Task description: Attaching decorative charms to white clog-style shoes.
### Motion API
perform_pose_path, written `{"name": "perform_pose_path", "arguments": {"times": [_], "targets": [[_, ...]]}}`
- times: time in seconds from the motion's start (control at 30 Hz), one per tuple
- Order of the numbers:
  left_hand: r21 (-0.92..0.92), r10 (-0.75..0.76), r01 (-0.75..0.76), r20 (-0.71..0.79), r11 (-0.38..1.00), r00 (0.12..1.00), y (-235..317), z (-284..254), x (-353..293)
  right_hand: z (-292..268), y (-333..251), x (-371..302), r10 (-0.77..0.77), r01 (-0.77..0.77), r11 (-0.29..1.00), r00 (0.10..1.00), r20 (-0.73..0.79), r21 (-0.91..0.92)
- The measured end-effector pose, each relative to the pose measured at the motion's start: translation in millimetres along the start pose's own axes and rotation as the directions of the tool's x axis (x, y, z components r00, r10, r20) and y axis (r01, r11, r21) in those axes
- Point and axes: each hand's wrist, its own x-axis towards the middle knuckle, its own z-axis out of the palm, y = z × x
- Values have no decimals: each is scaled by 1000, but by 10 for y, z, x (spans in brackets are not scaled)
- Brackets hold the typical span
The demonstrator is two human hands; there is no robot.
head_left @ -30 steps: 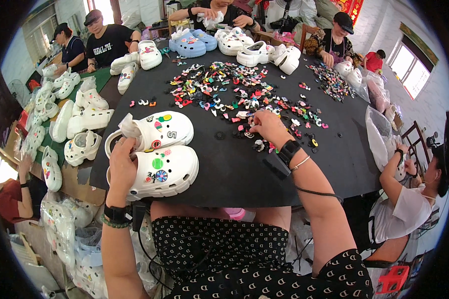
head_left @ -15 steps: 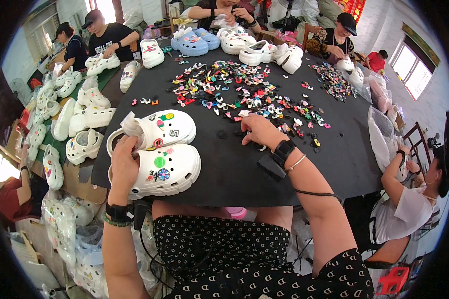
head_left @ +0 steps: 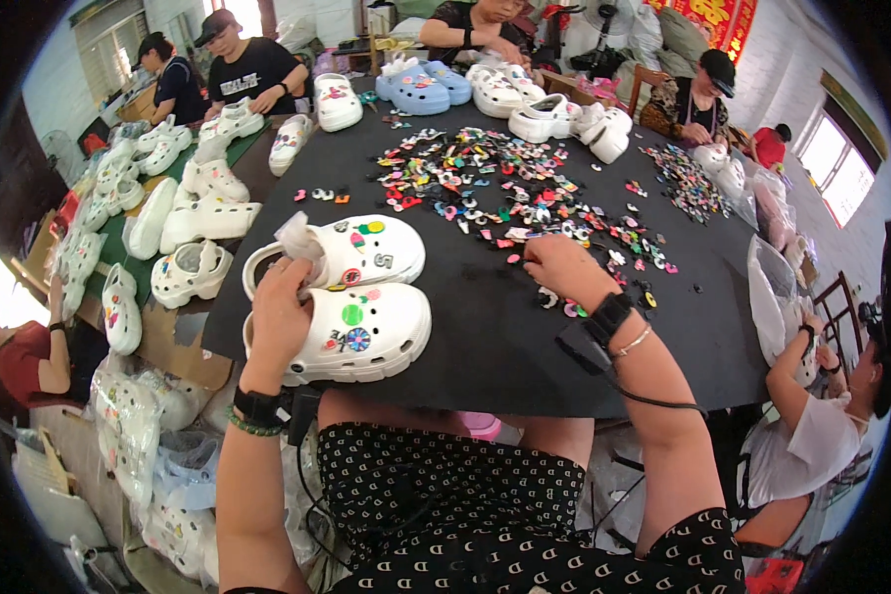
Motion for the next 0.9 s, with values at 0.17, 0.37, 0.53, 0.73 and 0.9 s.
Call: {"name": "perform_pose_path", "arguments": {"times": [0.17,0.37,0.53,0.73,0.9], "targets": [[-37,29,-29,-14,999,999,56,29,30,-119,-101,36,-40,57,991,990,-138,124],[-42,-1,0,-9,999,1000,32,13,14,-157,-585,175,-148,174,934,983,-105,312],[-30,21,-22,-22,999,1000,55,3,25,-77,-875,373,-274,311,885,949,-153,346],[-9,48,-48,-13,999,999,27,24,-6,37,-1156,781,-225,266,864,964,-144,427],[-11,35,-35,21,999,999,115,-36,9,116,-1298,1024,-190,203,870,979,-73,449]]}}
